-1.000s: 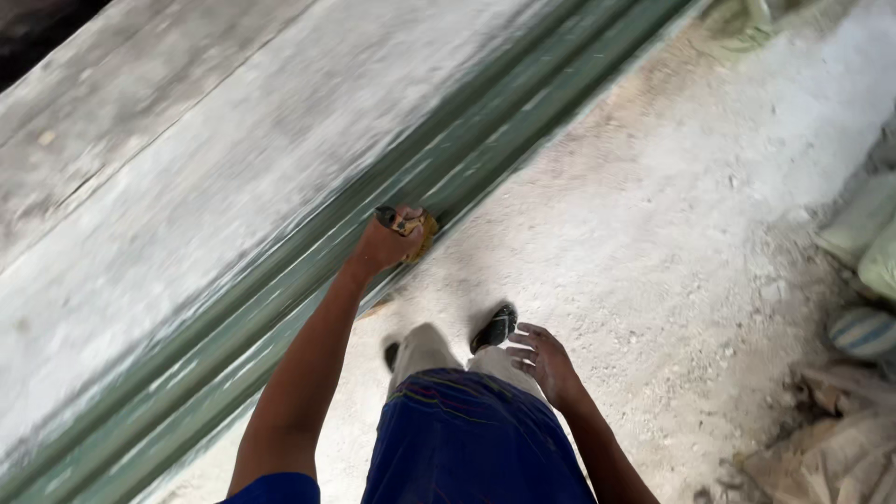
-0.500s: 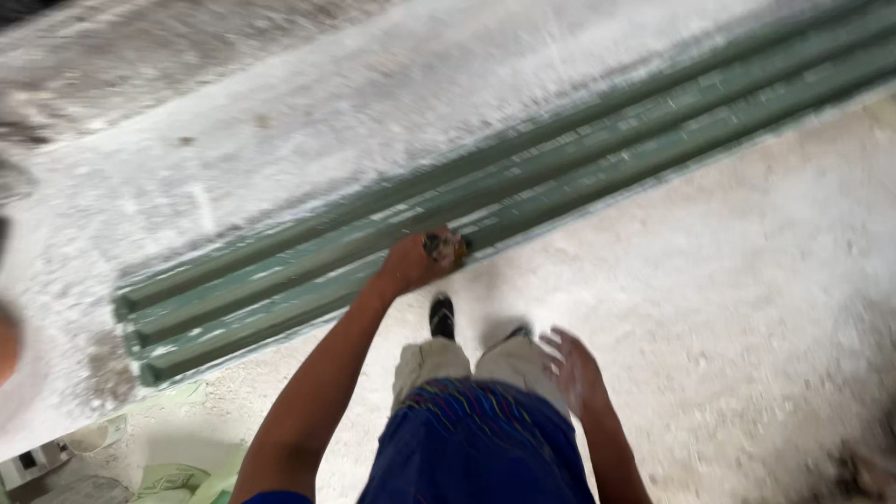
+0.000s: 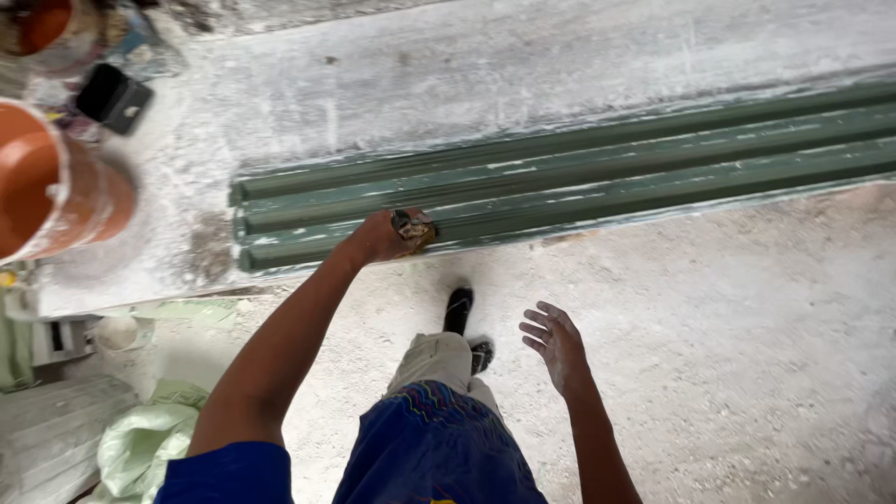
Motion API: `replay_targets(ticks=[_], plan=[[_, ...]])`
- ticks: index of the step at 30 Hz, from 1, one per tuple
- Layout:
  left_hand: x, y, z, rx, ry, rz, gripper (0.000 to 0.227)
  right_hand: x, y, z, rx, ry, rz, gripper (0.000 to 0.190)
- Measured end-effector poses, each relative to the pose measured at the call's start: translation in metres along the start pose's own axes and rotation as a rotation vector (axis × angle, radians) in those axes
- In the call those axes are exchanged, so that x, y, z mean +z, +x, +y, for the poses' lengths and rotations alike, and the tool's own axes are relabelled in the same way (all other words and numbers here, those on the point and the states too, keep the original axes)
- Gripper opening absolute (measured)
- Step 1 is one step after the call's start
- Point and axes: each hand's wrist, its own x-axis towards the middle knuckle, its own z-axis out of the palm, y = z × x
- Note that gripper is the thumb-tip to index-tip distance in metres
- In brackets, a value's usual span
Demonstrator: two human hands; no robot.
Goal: The person brushes a green corrugated panel with a paintbrush, then carries a bucket to a tap, fills a pink cup with water, and pours it into the bucket. They then open a bag of gypsum casting powder and pour it into the bucket.
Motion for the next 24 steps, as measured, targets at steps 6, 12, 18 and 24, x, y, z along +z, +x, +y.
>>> replay_targets(ticks=[6, 12, 18, 24], plan=[[-0.030, -0.070, -0.069, -0.173, -0.035, 0.039, 0.034, 0.048, -0.017, 0.020, 0.094, -0.038, -0.023, 0.047], [-0.071, -0.171, -0.158, -0.205, 0.141, 0.140, 0.036, 0.101, -0.002, 0.044, 0.161, -0.118, 0.039, 0.046], [-0.114, -0.190, -0.191, -0.164, 0.381, -0.005, 0.021, 0.181, 0.009, 0.038, 0.117, -0.209, -0.031, 0.046], [-0.119, -0.187, -0.173, -0.001, 0.403, 0.027, 0.027, 0.236, -0.007, 0.032, 0.123, -0.258, 0.029, 0.049]])
